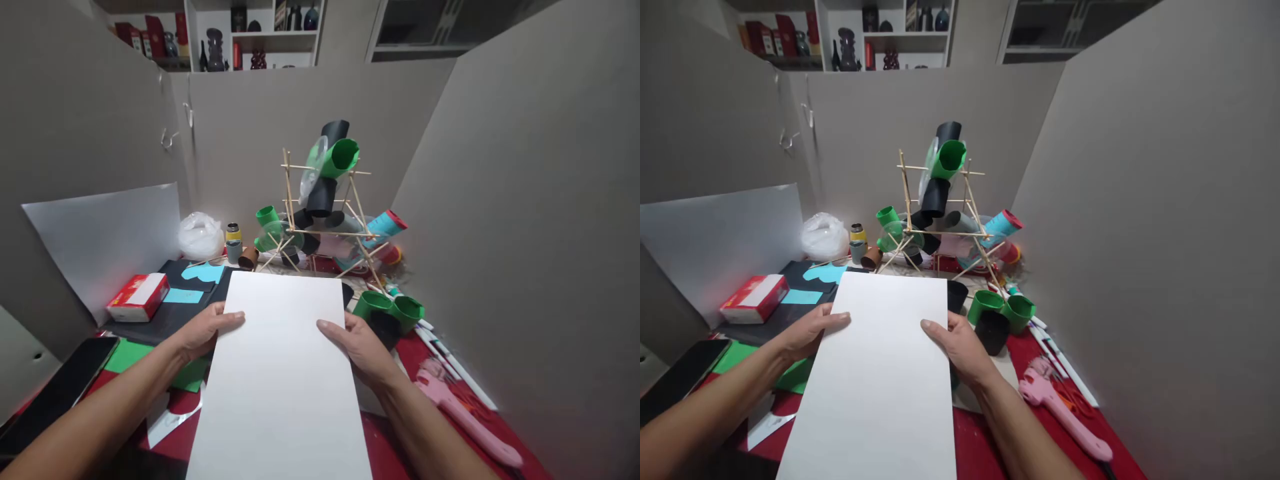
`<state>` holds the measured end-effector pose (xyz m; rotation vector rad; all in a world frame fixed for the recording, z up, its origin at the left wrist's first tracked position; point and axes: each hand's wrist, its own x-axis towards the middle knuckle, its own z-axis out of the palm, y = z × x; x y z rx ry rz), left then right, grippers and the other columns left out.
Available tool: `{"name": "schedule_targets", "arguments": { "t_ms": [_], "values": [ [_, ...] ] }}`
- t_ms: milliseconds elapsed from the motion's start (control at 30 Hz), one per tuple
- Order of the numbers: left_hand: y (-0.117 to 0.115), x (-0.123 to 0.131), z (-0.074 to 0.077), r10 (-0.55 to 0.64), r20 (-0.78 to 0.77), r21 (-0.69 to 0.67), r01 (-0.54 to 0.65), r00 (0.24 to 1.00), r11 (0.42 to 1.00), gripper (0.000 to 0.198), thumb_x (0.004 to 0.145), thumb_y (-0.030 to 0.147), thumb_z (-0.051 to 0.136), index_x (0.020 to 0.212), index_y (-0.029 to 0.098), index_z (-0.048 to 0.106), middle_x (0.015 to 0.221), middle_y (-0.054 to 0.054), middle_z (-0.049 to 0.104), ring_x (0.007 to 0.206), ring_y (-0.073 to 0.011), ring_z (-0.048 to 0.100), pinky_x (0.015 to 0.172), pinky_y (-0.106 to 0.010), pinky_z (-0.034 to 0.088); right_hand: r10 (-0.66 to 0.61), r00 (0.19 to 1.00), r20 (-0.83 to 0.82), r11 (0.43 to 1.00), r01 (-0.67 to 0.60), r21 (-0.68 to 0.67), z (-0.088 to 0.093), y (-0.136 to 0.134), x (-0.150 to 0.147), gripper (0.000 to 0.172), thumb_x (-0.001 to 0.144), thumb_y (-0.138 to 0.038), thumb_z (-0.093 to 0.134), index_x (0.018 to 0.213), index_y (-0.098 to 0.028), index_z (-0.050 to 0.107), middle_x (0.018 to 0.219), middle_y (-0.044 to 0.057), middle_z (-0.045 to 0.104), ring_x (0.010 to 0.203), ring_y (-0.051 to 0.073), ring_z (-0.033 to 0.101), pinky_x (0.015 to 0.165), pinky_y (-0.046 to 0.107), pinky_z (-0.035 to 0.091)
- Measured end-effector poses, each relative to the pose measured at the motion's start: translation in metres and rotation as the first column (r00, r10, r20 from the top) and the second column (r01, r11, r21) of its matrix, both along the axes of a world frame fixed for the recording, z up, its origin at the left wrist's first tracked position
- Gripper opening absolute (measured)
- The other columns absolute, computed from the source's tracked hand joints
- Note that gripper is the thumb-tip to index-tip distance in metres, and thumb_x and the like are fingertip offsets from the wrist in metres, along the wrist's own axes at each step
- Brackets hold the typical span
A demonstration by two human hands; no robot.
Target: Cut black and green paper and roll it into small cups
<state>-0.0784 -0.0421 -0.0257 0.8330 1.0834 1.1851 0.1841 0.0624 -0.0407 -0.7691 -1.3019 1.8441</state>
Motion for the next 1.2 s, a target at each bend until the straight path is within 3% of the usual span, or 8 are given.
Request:
{"name": "schedule_targets", "arguments": {
  "t_ms": [167, 433, 600, 700, 900, 1200],
  "values": [
    [0.019, -0.004, -0.011, -0.001, 0.011, 0.021, 0.001, 1.0, 1.0, 0.045, 0.068, 0.025, 0.084, 0.108, 0.01, 0.071, 0.095, -0.014, 0.077, 0.075, -0.0218, 0.073, 0.069, -0.029, 0.058, 0.057, 0.998, -0.002, 0.998, -0.057, -0.001, -0.004, 0.005, 0.003, 0.046, 0.062, -0.037, 0.088, 0.099, -0.015, 0.072, 0.082, 0.006, 0.078, 0.064, 0.018, 0.07, 0.059, 0.027, 0.054],
    [0.017, -0.01, -0.022, -0.003, 0.002, 0.025, 0.003, 1.0, 1.0, 0.045, 0.07, 0.028, 0.083, 0.109, 0.009, 0.071, 0.092, -0.015, 0.077, 0.071, -0.0221, 0.072, 0.067, -0.03, 0.059, 0.123, 0.992, 0.017, 0.992, -0.122, -0.02, -0.009, 0.007, 0.003, 0.045, 0.061, -0.035, 0.089, 0.097, -0.012, 0.073, 0.081, 0.007, 0.077, 0.065, 0.018, 0.07, 0.06, 0.026, 0.053],
    [0.015, -0.015, -0.031, -0.137, -0.03, -0.063, 0.135, 0.99, 0.989, 0.047, 0.07, 0.03, 0.083, 0.109, 0.008, 0.071, 0.097, -0.017, 0.076, 0.076, -0.0239, 0.073, 0.067, -0.03, 0.059, 0.087, 0.996, 0.002, 0.996, -0.087, -0.027, -0.016, 0.011, 0.001, 0.044, 0.064, -0.036, 0.087, 0.1, -0.015, 0.072, 0.083, 0.005, 0.078, 0.065, 0.016, 0.07, 0.062, 0.026, 0.054],
    [0.014, -0.015, -0.037, -0.158, -0.053, -0.075, 0.153, 0.986, 0.985, 0.045, 0.071, 0.03, 0.083, 0.109, 0.008, 0.071, 0.099, -0.017, 0.076, 0.079, -0.025, 0.073, 0.07, -0.031, 0.059, 0.086, 0.996, 0.005, 0.995, -0.086, -0.041, -0.017, 0.013, 0.001, 0.043, 0.067, -0.037, 0.085, 0.101, -0.014, 0.072, 0.084, 0.006, 0.078, 0.065, 0.016, 0.07, 0.062, 0.026, 0.054],
    [0.015, -0.013, -0.035, -0.107, -0.035, -0.072, 0.104, 0.994, 0.992, 0.041, 0.074, 0.031, 0.081, 0.108, 0.01, 0.072, 0.099, -0.016, 0.076, 0.079, -0.0252, 0.073, 0.07, -0.033, 0.059, 0.198, 0.979, 0.052, 0.979, -0.195, -0.053, -0.017, 0.012, 0.001, 0.043, 0.066, -0.04, 0.086, 0.096, -0.012, 0.074, 0.082, 0.008, 0.077, 0.068, 0.018, 0.07, 0.062, 0.025, 0.054],
    [0.015, -0.014, -0.034, -0.088, -0.022, -0.098, 0.085, 0.996, 0.992, 0.046, 0.073, 0.031, 0.081, 0.113, 0.01, 0.071, 0.097, -0.017, 0.076, 0.077, -0.0258, 0.073, 0.069, -0.034, 0.06, 0.157, 0.986, 0.046, 0.987, -0.156, -0.031, -0.023, 0.009, -0.004, 0.042, 0.065, -0.042, 0.085, 0.095, -0.014, 0.075, 0.081, 0.007, 0.077, 0.067, 0.018, 0.07, 0.063, 0.027, 0.053]
  ]
}}
